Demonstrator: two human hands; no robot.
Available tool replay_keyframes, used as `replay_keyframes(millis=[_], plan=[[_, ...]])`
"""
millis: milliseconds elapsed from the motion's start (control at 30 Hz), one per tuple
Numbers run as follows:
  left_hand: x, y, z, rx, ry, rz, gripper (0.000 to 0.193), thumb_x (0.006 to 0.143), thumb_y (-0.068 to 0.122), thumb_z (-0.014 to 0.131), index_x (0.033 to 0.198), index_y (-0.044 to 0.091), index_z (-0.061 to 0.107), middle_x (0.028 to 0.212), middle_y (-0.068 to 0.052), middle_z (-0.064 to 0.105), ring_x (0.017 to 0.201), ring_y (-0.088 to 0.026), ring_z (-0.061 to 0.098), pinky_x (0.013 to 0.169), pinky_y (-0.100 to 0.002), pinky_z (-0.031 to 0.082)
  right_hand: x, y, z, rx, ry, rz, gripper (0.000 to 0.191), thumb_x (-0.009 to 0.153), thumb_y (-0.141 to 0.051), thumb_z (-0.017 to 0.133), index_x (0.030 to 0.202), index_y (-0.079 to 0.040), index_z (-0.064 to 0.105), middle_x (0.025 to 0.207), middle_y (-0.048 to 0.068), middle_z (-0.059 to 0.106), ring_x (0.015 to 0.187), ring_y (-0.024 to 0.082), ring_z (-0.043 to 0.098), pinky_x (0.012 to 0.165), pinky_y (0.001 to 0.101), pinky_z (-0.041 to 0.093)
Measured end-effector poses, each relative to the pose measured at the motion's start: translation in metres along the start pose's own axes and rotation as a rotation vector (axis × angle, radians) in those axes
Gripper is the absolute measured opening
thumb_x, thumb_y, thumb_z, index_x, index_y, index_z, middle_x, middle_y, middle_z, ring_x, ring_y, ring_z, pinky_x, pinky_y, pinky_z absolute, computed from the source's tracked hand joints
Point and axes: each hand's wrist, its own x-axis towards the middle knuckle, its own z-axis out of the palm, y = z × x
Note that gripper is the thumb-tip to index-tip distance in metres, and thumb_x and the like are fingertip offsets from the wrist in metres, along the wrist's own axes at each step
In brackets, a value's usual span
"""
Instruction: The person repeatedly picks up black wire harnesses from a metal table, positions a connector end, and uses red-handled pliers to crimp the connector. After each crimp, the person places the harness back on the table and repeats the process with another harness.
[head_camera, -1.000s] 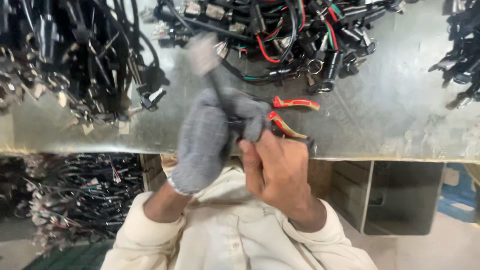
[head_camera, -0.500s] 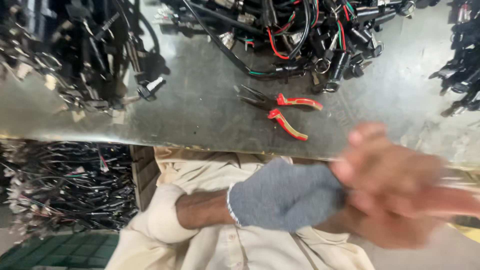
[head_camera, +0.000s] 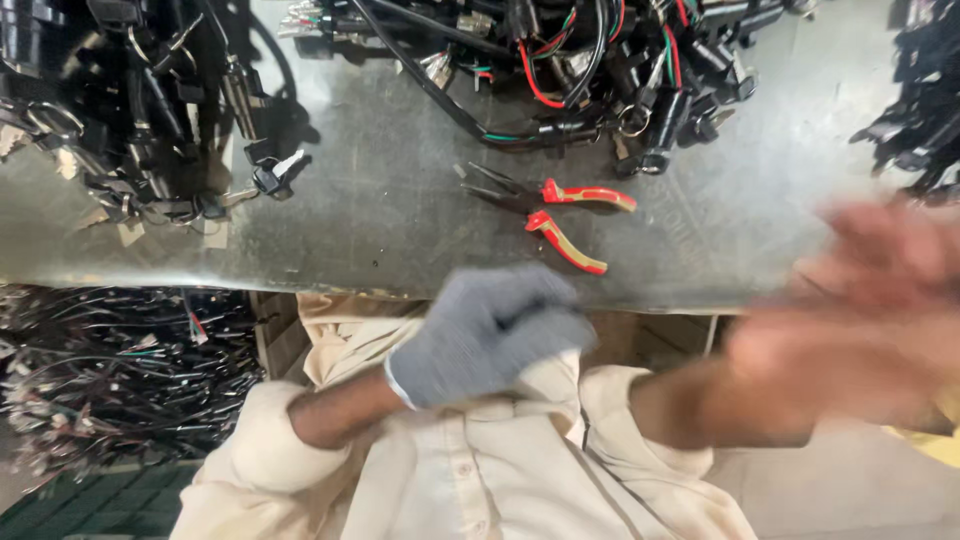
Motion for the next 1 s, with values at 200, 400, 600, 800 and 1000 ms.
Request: replay_keyframes(millis=[200, 400, 600, 800, 1000], plan=[[0.009, 0.019, -0.036, -0.326, -0.002, -0.034, 0.041, 0.100, 0.025, 0.063, 0.136, 0.007, 0.060, 0.117, -0.002, 0.069, 0.108, -0.009, 0.063, 0.097, -0.025, 0.055, -0.096, 0.027, 0.044, 0.133, -0.662, 0.823, 0.063, 0.093, 0.007, 0.056, 0.154, -0.001, 0.040, 0.137, 0.009, 0.055, 0.093, 0.011, 0.060, 0.078, 0.0227, 0.052], [0.009, -0.033, -0.012, -0.305, 0.298, 0.203, 0.033, 0.100, 0.009, 0.080, 0.128, 0.007, 0.062, 0.121, -0.007, 0.068, 0.109, -0.014, 0.063, 0.100, -0.031, 0.056, -0.108, 0.034, 0.030, -0.157, -0.656, 0.346, 0.043, 0.097, 0.008, 0.069, 0.135, 0.004, 0.048, 0.116, 0.012, 0.066, 0.099, 0.010, 0.067, 0.087, 0.0229, 0.054], [-0.008, -0.037, -0.025, -0.268, 0.103, 0.055, 0.035, 0.091, 0.008, 0.076, 0.125, 0.008, 0.067, 0.146, -0.004, 0.056, 0.118, -0.016, 0.065, 0.103, -0.032, 0.056, -0.081, 0.006, 0.054, -0.009, -0.633, 0.456, 0.063, 0.091, 0.001, 0.077, 0.140, 0.000, 0.038, 0.117, 0.006, 0.057, 0.101, 0.010, 0.060, 0.088, 0.0246, 0.051], [-0.011, -0.021, -0.032, 0.284, 0.213, 0.355, 0.035, 0.090, 0.015, 0.090, 0.119, 0.009, 0.073, 0.115, -0.003, 0.075, 0.107, -0.017, 0.073, 0.095, -0.028, 0.061, -0.070, 0.010, 0.044, -0.345, -0.881, -0.033, 0.054, 0.082, 0.005, 0.070, 0.132, 0.000, 0.050, 0.119, 0.015, 0.062, 0.109, 0.032, 0.058, 0.103, 0.0512, 0.039], [-0.006, -0.018, -0.026, 0.276, 0.187, 0.294, 0.039, 0.090, 0.015, 0.089, 0.123, 0.007, 0.069, 0.117, -0.005, 0.075, 0.102, -0.016, 0.074, 0.091, -0.029, 0.062, -0.080, 0.017, 0.034, -0.171, -0.891, 0.101, 0.048, 0.097, -0.008, 0.074, 0.139, -0.002, 0.051, 0.124, 0.015, 0.062, 0.111, 0.028, 0.061, 0.093, 0.0348, 0.052]])
